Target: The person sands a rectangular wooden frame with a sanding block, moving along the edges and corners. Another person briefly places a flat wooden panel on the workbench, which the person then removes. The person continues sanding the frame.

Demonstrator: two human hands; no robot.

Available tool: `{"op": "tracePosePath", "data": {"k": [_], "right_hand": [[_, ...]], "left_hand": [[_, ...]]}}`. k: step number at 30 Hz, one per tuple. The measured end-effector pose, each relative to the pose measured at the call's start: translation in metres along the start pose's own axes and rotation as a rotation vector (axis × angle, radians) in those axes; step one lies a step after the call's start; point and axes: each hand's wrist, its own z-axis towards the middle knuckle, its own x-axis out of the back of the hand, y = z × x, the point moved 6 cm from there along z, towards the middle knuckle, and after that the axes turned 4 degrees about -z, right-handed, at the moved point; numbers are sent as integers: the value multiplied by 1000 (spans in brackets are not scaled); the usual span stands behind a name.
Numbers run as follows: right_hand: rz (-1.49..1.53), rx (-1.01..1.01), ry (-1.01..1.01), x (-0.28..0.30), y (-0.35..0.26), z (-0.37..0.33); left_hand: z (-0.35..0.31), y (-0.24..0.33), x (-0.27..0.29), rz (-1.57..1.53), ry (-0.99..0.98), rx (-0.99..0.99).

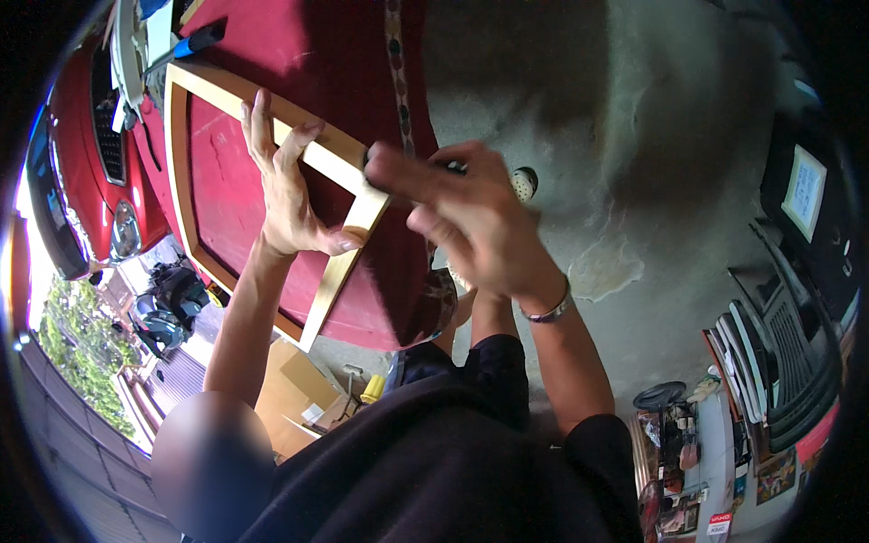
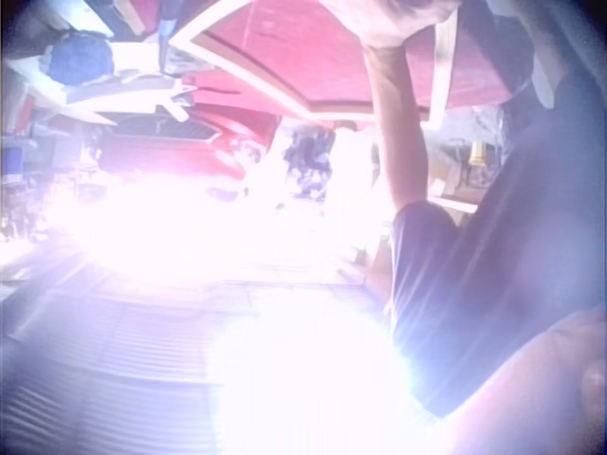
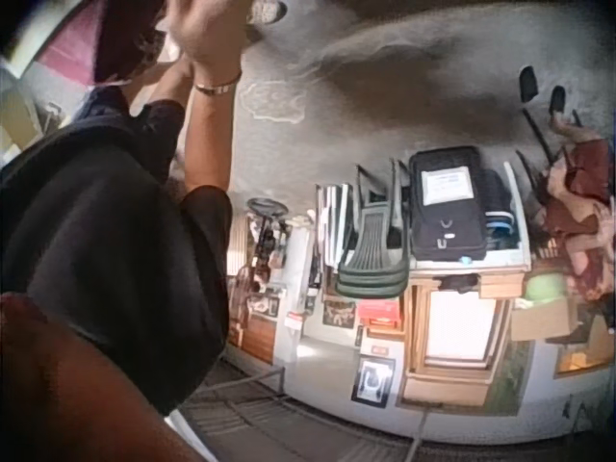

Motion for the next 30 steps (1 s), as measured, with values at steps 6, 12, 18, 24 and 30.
{"op": "tracePosePath", "data": {"k": [6, 12, 18, 24, 30], "right_hand": [[-80, -102, -6, 4, 31, -5], [-104, -112, -71, 0, 42, -5], [42, -83, -148, -10, 27, 2], [34, -43, -110, -2, 19, -4], [107, -38, -95, -16, 26, 21]], "left_hand": [[1, -4, -2, 14, -4, 8], [0, -7, -4, 31, -31, 23], [0, -7, -3, 28, -18, -5], [-1, -7, -4, 37, -18, 0], [-1, -10, -3, 11, -4, 5]]}}
